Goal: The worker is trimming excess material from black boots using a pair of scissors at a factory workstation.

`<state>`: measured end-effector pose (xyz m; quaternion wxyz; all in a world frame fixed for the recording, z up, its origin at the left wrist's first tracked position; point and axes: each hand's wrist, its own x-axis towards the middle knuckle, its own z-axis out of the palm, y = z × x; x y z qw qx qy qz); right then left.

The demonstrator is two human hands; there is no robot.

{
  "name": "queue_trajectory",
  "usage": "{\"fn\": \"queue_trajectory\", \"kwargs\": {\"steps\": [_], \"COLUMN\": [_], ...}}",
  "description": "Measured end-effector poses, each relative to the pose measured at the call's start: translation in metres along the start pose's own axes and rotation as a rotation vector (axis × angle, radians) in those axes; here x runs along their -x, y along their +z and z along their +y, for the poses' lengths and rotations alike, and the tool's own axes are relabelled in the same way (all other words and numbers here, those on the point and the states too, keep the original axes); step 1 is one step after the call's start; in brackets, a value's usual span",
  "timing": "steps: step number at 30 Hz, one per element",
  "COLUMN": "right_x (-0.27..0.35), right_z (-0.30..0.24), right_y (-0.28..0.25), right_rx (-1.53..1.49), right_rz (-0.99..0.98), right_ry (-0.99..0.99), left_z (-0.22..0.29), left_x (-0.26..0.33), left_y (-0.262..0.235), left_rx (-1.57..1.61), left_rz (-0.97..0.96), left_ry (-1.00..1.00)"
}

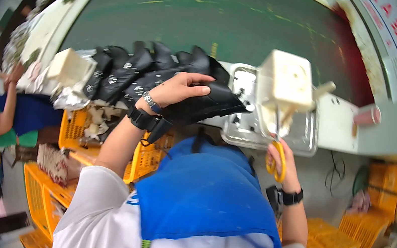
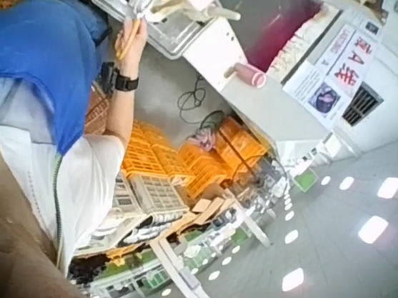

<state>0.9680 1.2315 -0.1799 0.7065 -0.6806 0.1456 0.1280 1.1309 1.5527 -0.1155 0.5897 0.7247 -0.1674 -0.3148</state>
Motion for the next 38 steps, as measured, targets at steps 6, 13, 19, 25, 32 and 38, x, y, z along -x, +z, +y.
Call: {"fn": "queue_trajectory", "kwargs": {"steps": [6, 13, 19, 25, 32, 38], "right_x": [0.0, -0.017, -0.015, -0.016, -0.017, -0.025], "right_z": [-0.008, -0.013, -0.016, -0.011, -0.018, -0.02], "right_y": [0.007, 0.025, 0.032, 0.037, 0.066, 0.1], "right_rx": [0.073, 0.104, 0.164, 0.134, 0.1, 0.209], "right_rz": [-0.025, -0.052, -0.089, -0.045, -0.05, -0.087], "right_ry": [0.044, 0.038, 0.002, 0.05, 0.054, 0.1], "left_z": [0.025, -0.01, -0.064, -0.049, -0.123, -0.319], "left_x": [0.081, 0.04, 0.027, 0.062, 0.179, 0.242], "left_y": [-0.069, -0.045, -0.025, -0.039, -0.128, -0.153], "left_rx": [0.131, -0.927, -1.285, -1.102, -0.258, -0.424], "left_rz": [0.726, 1.131, 0.92, 0.977, 1.721, 1.312], "left_ry": [0.327, 0.281, 0.16, 0.269, 0.269, -0.515]}}
